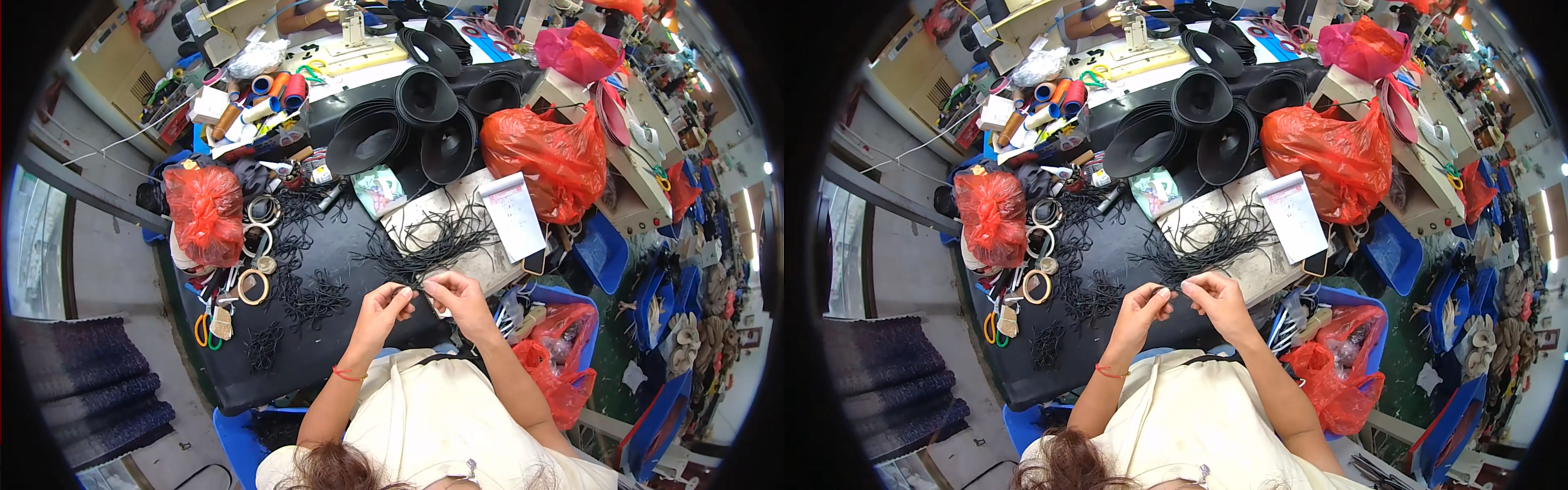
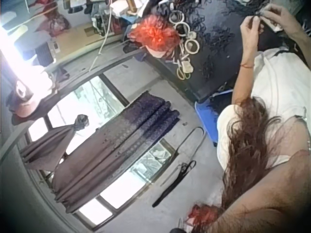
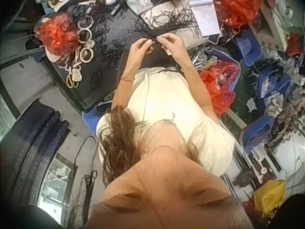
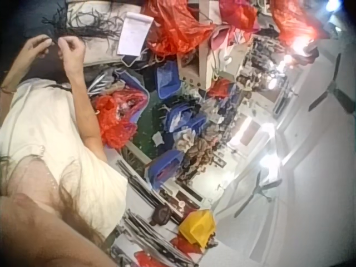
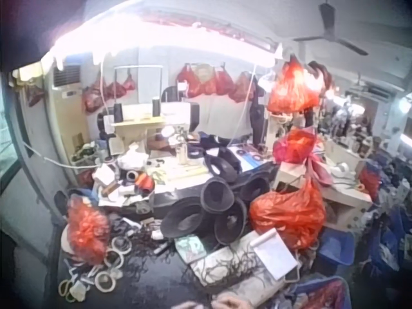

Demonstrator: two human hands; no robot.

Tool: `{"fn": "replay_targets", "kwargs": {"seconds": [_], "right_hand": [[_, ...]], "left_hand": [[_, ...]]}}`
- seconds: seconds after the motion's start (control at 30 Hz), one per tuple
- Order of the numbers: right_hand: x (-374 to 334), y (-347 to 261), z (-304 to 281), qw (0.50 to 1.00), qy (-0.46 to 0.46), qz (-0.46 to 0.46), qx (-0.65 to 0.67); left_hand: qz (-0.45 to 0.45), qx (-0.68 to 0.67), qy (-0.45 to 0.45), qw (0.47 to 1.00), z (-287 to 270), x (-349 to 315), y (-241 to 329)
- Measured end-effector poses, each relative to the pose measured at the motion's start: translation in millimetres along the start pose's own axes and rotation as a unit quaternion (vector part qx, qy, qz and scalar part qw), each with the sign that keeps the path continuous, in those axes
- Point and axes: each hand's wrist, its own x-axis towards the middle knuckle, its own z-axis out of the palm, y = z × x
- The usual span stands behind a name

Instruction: The person sits at a cluttered workbench and repeatedly picks up small black elastic bands, ties them into knots, and places the finished knots on the table. The hands work continuously with the elastic bands, handling them one at a time throughout the clip.

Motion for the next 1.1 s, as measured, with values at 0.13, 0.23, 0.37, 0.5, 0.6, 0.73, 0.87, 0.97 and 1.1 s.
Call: {"fn": "replay_targets", "kwargs": {"seconds": [0.13,0.23,0.37,0.5,0.6,0.73,0.87,0.97,1.1], "right_hand": [[-1,-2,15,0.998,0.046,-0.03,-0.013],[-5,-3,27,0.996,0.072,-0.049,-0.024],[-7,1,30,0.99,0.118,-0.076,-0.023],[-9,-4,33,0.984,0.152,-0.096,-0.016],[-10,4,29,0.975,0.18,-0.125,-0.029],[-13,2,19,0.993,0.117,-0.032,-0.016],[-5,7,22,0.992,0.114,-0.055,0.019],[0,9,21,0.99,0.12,-0.07,0.032],[0,11,17,0.994,0.083,-0.046,0.046]], "left_hand": [[0.064,-0.07,0.077,0.993,20,-1,3],[0.087,-0.1,0.06,0.989,21,3,-4],[0.078,-0.13,0.028,0.988,20,6,-4],[0.025,-0.197,0.026,0.98,20,5,2],[0.057,-0.208,0.067,0.974,27,8,6],[0.056,-0.217,0.075,0.972,16,10,-2],[0.056,-0.198,0.071,0.976,21,8,-1],[0.063,-0.184,0.061,0.979,27,4,0],[0.065,-0.181,0.077,0.978,28,6,6]]}}
